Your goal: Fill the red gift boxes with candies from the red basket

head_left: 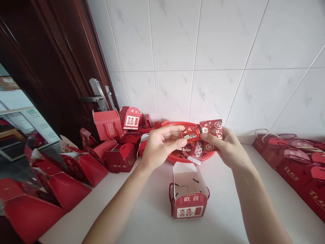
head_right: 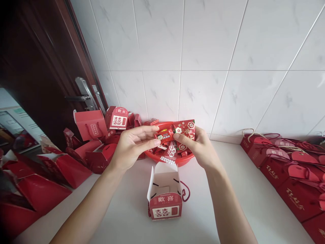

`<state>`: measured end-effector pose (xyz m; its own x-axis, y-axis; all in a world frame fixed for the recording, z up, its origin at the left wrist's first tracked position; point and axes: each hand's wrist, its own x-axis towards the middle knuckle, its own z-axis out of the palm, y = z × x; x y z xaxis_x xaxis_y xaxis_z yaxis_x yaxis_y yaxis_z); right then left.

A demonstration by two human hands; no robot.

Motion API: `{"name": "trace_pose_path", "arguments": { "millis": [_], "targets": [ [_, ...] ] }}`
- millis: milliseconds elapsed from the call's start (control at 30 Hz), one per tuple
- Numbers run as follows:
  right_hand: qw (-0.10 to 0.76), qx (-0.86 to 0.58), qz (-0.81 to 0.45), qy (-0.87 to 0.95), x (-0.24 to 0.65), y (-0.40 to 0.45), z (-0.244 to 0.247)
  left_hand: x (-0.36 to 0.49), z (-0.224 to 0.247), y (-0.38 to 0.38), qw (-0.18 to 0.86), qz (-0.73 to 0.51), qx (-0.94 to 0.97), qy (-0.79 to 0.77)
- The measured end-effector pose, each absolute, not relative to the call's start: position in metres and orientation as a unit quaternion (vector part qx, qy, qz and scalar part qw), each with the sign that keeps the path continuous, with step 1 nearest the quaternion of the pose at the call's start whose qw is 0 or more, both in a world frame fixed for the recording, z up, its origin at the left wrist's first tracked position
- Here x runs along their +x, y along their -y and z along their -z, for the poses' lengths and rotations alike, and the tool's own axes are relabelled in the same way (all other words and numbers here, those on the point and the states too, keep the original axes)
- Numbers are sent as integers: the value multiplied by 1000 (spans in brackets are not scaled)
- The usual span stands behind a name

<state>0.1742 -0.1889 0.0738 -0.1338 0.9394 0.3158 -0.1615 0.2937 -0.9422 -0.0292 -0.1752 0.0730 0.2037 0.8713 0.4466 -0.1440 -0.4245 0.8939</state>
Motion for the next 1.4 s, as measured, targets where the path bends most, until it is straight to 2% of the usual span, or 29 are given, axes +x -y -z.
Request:
{"name": "trace_pose_path", "arguments": {
  "millis": [300, 433, 500, 667, 800, 900, 967, 1100, 1267, 1333, 1400],
  "targets": [
    [560, -339, -487, 578, 176, 189, -74, -30, -72, 174, 455, -552, 640, -283],
    [558, -346, -478, 583, 177, 189, -74, -31, -71, 172, 423, -557, 665, -262],
    [564, -352, -468, 583, 179, 190, -76, -32, -71, 172, 365, -569, 700, -232],
    [604, -369, -420, 568, 187, 191, -81, -37, -71, 170, 104, -582, 794, -141],
    [619, -371, -397, 567, 192, 191, -82, -38, -70, 169, 25, -569, 813, -118],
    [622, -378, -384, 568, 194, 191, -82, -39, -71, 170, 45, -559, 816, -141],
    [624, -385, -374, 569, 194, 191, -82, -43, -74, 172, 103, -524, 825, -182],
    [622, -391, -347, 582, 196, 189, -81, -51, -80, 175, 229, -343, 875, -253],
    [611, -401, -336, 594, 195, 189, -79, -48, -76, 174, 259, -110, 921, -269],
    [604, -401, -346, 596, 193, 190, -80, -45, -73, 172, 231, -103, 924, -285],
    [593, -401, -360, 599, 189, 191, -81, -41, -71, 171, 212, -168, 914, -302]
  ]
}}
